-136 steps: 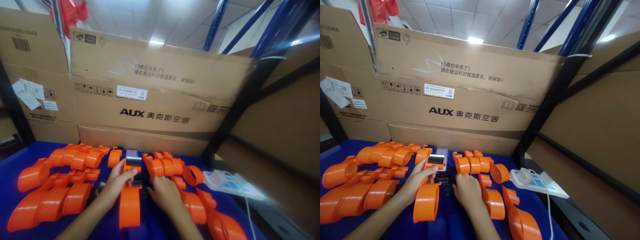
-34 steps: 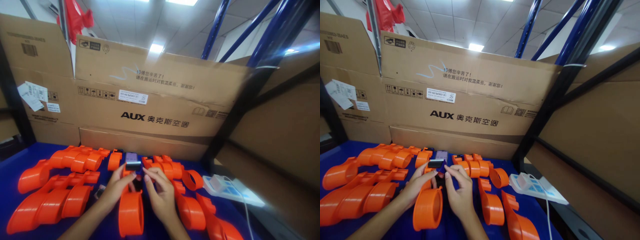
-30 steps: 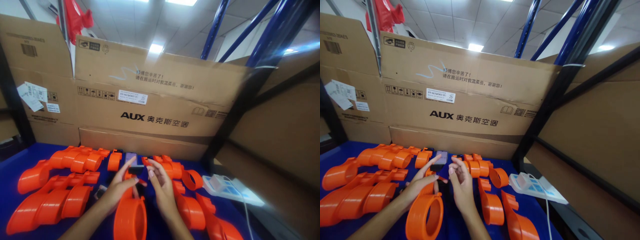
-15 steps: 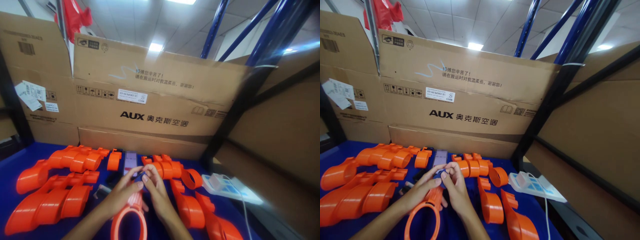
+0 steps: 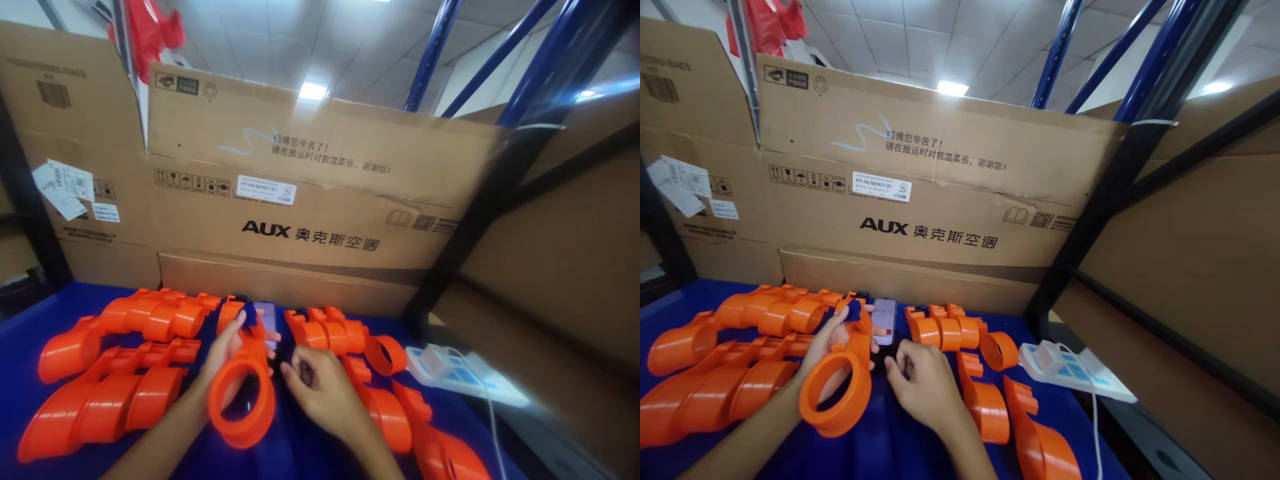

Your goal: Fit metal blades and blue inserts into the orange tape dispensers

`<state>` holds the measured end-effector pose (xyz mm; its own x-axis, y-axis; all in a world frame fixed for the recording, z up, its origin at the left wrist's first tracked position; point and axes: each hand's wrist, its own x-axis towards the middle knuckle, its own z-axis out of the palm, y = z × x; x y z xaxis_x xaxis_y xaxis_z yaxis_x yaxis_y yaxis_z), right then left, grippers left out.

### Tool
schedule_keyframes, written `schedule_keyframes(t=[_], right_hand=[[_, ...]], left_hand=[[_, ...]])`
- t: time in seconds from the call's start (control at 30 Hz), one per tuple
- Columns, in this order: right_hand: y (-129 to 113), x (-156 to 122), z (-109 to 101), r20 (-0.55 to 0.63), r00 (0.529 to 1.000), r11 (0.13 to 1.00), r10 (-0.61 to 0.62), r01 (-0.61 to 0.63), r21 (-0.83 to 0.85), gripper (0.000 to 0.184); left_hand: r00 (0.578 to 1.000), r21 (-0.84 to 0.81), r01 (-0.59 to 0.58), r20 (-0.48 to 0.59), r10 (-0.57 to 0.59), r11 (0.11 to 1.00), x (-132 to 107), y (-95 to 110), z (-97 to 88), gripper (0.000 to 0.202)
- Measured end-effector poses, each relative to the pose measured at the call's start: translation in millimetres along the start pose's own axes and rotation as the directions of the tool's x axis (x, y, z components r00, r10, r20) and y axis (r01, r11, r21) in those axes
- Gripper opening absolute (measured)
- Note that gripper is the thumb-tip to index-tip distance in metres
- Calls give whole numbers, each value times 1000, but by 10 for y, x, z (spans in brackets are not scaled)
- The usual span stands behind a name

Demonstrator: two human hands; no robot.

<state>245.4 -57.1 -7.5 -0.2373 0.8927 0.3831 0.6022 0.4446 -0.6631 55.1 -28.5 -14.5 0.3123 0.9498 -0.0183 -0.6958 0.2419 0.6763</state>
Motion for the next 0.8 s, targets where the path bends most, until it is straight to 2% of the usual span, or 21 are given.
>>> schedule_keyframes(t=[0.1,0.3,0.47,0.63,0.8], right_hand=[[-57,-40,-39,148,989,985,17,9,-175,30],[-120,-27,-24,281,957,946,70,25,-324,27],[-101,-23,-12,286,954,926,86,29,-375,23],[-69,7,12,251,965,908,78,35,-418,34],[-69,13,25,224,974,897,25,76,-434,37]], left_hand=[[1000,-40,-15,-21,14,999,12,35,-37,49],[999,-61,-30,-26,28,998,9,29,-41,37],[998,-67,-33,-48,30,997,-5,37,-35,37],[998,-57,-40,-47,37,998,-14,40,-28,39],[998,-54,-34,-54,31,998,-6,42,-26,38]])
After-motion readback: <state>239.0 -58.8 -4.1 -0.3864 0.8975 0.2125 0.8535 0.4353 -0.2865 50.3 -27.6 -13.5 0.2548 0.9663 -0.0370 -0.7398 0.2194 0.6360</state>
